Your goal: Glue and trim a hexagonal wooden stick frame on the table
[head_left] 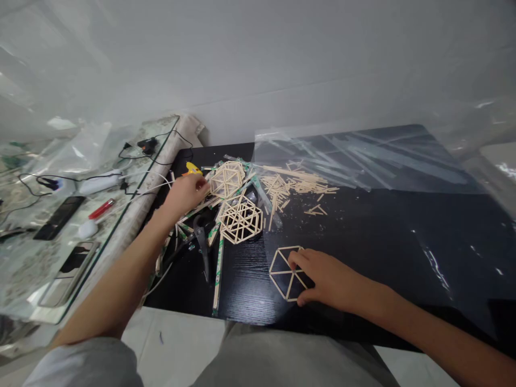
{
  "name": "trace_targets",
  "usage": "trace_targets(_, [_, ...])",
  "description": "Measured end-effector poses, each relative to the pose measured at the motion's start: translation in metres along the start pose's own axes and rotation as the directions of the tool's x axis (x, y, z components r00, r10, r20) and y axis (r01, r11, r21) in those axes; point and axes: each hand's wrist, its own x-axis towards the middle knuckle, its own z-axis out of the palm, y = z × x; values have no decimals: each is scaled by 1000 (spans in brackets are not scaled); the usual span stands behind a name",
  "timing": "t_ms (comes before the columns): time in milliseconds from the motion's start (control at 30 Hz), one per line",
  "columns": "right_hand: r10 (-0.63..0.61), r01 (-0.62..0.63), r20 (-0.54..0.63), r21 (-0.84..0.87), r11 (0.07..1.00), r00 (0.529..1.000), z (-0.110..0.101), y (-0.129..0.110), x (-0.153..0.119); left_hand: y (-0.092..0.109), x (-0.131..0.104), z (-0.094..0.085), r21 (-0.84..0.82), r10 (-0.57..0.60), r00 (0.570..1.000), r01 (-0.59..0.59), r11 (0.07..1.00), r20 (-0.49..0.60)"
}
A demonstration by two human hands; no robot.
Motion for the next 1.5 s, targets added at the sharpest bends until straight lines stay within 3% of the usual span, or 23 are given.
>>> trace_targets(100, [3,-3,1,-3,1000,1000,-2,-2,-1,40,-33,-7,-166,206,974,-189,968,95])
trace_targets(167, [4,-4,1,-6,1000,1000,-2,-3,-1,59,-52,-7,-208,353,926,-322,924,136])
trace_targets(267, [4,-4,2,-9,1000,1000,-2,-2,-2,73,-70,-2,-169,407,895,-379,910,181])
trace_targets(567, [-6,6,2,3,1000,1000,-3,-3,-2,84,-94,14,-60,473,855,-472,879,214])
trace_targets(733, [6,-6,3,4,1000,1000,-3,-3,-2,88,-98,20,-61,452,878,-448,892,158])
trace_targets(1033, [6,-6,6,-4,1000,1000,-3,-3,-1,95,-98,25,-39,479,874,-477,878,78])
trace_targets(1233, [-13,13,-20,4,1000,1000,0,-1,-2,104,-97,36,-6,474,874,-476,879,112])
trace_targets(1367, [-12,12,-16,-1,1000,1000,0,-1,-2,100,-98,24,-23,468,876,-468,883,115])
trace_targets(1500, [-2,2,-1,-11,1000,1000,-2,-3,-2,83,-93,-12,-190,416,906,-396,898,78])
